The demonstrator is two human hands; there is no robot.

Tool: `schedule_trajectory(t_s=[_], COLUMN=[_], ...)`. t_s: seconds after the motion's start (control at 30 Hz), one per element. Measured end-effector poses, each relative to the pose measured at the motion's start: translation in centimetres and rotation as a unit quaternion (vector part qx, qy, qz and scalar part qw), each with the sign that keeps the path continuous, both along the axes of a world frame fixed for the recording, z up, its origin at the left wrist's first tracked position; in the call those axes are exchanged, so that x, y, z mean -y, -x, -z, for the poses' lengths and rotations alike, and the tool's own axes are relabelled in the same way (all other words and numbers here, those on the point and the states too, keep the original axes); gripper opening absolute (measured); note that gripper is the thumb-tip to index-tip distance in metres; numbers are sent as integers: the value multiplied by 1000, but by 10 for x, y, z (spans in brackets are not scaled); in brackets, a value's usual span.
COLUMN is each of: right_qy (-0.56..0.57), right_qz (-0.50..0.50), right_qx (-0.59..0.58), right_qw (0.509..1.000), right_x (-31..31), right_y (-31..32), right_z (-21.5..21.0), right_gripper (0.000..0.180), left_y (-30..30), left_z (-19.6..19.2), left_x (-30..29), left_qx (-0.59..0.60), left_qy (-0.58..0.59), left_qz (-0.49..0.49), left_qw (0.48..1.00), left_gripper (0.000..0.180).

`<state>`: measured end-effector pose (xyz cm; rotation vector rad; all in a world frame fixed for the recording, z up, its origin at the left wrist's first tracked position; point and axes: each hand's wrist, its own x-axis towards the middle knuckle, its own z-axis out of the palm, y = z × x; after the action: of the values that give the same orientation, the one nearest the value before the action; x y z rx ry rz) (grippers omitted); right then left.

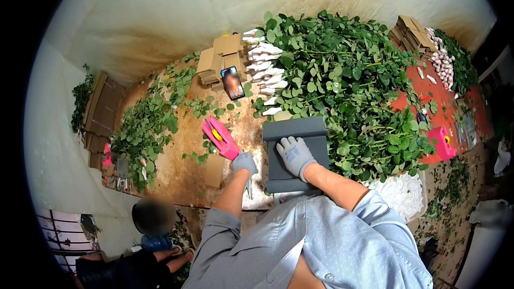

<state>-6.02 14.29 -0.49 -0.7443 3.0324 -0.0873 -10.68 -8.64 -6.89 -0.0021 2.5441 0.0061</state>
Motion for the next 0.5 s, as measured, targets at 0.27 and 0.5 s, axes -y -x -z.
schedule_trajectory(t_s=[0.27, 0.5], right_qy=[17, 39], right_qz=[-5, -2], right_qx=[-11, -57], right_qw=[1000, 998], right_x=[2, -1], right_y=[-1, 0], right_z=[3, 11], right_gripper=[35, 23], left_y=[-32, -113], left_z=[-1, -37], left_x=[13, 73], left_qx=[-143, -210], left_qy=[-93, -280], left_qz=[37, -21], left_qw=[985, 937], left_gripper=[33, 37])
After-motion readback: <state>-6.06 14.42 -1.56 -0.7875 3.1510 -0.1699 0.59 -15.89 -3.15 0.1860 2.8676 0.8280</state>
